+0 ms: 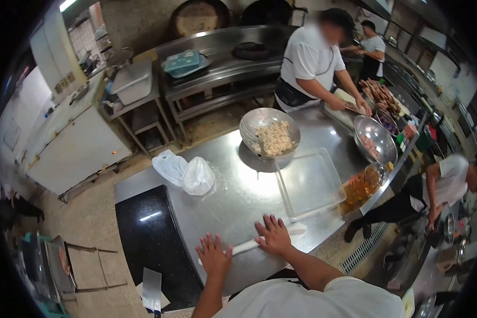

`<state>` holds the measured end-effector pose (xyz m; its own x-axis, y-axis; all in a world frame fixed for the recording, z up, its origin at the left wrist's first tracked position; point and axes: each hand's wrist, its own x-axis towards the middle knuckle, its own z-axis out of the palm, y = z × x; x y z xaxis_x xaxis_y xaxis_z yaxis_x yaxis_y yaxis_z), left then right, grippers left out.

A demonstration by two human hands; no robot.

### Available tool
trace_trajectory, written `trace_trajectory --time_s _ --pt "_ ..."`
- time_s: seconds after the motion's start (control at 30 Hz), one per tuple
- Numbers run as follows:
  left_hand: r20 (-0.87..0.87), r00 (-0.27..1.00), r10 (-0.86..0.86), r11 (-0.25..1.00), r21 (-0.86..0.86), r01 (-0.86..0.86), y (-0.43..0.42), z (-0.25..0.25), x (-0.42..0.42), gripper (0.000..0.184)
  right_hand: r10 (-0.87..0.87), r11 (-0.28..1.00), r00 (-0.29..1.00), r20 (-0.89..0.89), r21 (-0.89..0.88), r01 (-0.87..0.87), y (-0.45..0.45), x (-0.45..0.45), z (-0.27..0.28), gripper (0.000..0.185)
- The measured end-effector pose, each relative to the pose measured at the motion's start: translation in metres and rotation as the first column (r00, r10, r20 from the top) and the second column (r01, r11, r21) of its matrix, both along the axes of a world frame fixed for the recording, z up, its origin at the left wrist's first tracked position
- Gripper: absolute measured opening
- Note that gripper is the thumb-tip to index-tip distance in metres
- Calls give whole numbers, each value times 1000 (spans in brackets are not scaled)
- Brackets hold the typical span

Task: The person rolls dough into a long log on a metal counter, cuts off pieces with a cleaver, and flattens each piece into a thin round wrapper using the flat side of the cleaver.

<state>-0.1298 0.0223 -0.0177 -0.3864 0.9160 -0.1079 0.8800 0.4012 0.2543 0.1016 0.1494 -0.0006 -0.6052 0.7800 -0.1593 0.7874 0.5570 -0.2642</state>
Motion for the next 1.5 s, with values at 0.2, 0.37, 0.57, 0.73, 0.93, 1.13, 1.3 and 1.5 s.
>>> trace_trajectory --time_s 0.2,0.37,0.57,0.73,0.93,1.13,1.3,1.5 --pt "-29 992 119 989 92 -116 57 1 -28 71 -111 994 957 -269 -11 112 68 -34 -14 73" --pt "-34 999 33 998 50 -31 -13 4 14 65 20 999 850 -526 45 5 57 18 -11 72" --pt "-4 994 107 975 194 -104 -95 -8 79 61 -276 904 890 -364 217 369 70 103 -9 51" --pt "-14 995 97 960 265 -89 -83 -1 75 54 -44 970 927 -371 207 129 78 102 -11 31" --pt "-76 995 -69 965 249 86 -70 4 38 46 1 948 946 -324 301 103 80 113 -10 32" --pt "14 995 -99 981 171 95 -65 19 36 43 -135 924 944 -300 307 230 74 137 -1 26" --pt "30 953 -302 902 331 275 -48 32 54 48 80 928 886 -457 359 101 0 71 17 44" --pt "170 844 -509 828 365 426 -45 -5 95 62 169 976 838 -519 -29 -215 -94 11 -4 55"
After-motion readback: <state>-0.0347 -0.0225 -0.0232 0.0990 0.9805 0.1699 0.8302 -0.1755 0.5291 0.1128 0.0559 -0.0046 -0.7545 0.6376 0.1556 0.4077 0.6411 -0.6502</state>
